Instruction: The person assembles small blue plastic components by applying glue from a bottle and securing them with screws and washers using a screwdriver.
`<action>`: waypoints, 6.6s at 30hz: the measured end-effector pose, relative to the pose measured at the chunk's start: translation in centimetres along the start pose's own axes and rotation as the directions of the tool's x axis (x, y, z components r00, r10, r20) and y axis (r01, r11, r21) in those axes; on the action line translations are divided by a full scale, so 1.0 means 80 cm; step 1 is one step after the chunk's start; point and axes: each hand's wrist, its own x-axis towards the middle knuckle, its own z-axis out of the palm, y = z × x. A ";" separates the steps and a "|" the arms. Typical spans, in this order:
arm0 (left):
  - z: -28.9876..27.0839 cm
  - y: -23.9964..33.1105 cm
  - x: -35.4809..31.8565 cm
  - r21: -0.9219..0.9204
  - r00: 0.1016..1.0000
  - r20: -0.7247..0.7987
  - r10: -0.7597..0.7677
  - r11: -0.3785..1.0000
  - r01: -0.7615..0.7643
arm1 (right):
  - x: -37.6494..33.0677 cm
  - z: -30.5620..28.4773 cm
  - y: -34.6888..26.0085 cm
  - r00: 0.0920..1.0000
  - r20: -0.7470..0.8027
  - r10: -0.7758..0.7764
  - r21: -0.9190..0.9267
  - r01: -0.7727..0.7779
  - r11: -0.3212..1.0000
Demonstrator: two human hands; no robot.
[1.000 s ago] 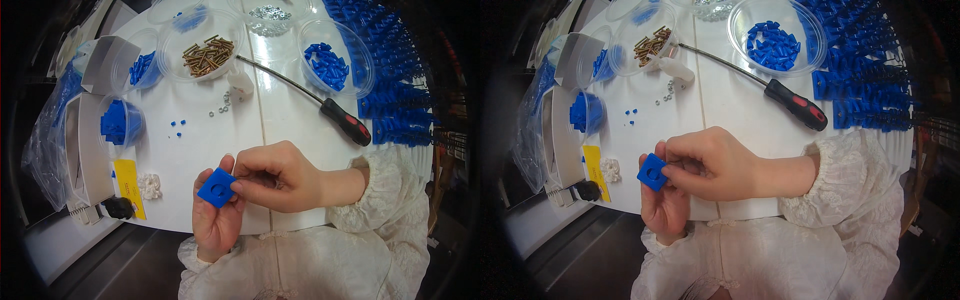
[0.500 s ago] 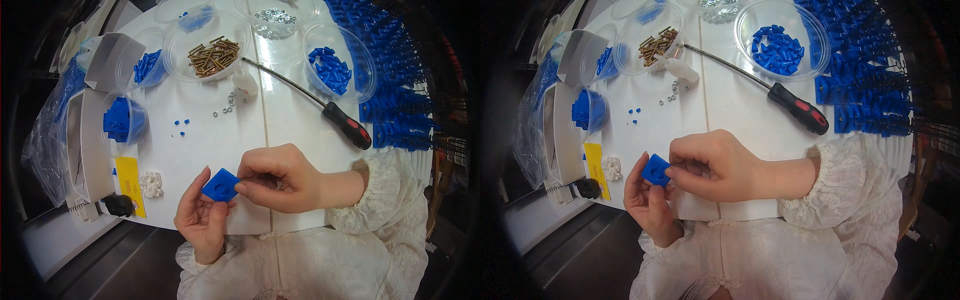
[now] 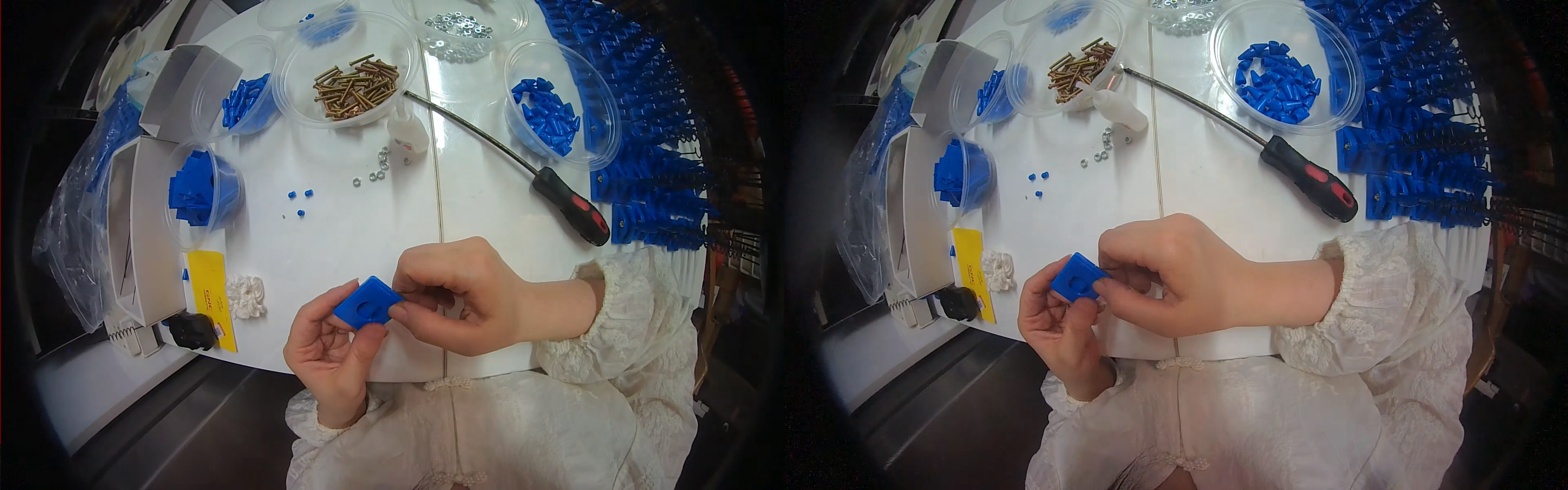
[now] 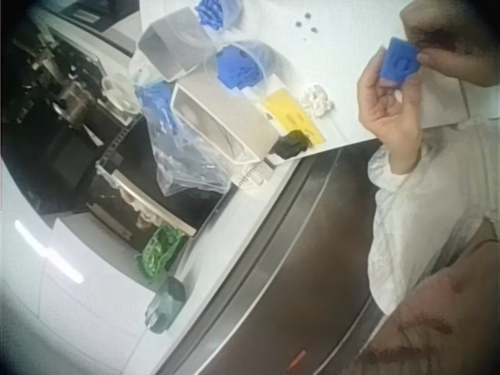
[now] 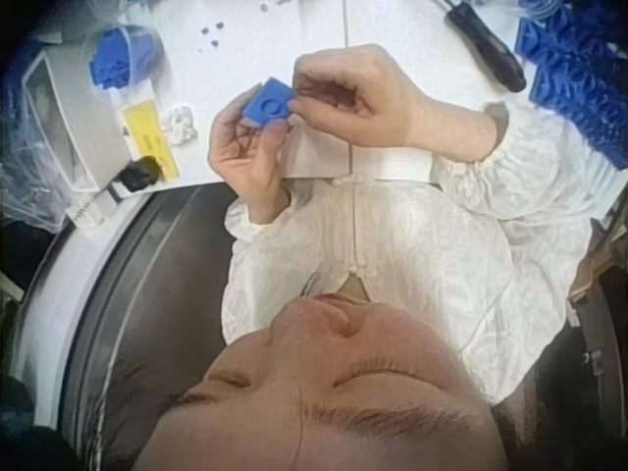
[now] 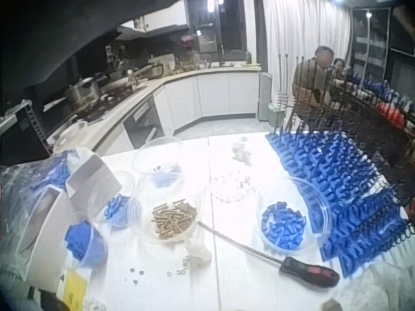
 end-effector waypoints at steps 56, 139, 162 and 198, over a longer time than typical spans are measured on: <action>0.007 -0.001 -0.002 -0.042 0.996 -0.086 -0.006 0.999 0.003 | 0.000 0.001 0.002 0.994 -0.009 -0.105 -0.112 0.104 0.988; 0.020 -0.013 0.005 0.373 0.880 0.028 0.474 0.812 -0.449 | 0.005 0.003 0.005 0.967 -0.062 -0.248 -0.144 0.238 0.961; 0.020 -0.006 0.004 0.271 0.921 -0.035 0.387 0.891 -0.364 | 0.004 0.003 0.004 0.978 -0.045 -0.202 -0.088 0.198 0.976; 0.018 -0.007 0.006 0.107 0.936 -0.055 0.349 0.934 -0.342 | 0.004 0.001 0.001 0.991 0.003 -0.135 -0.055 0.134 0.989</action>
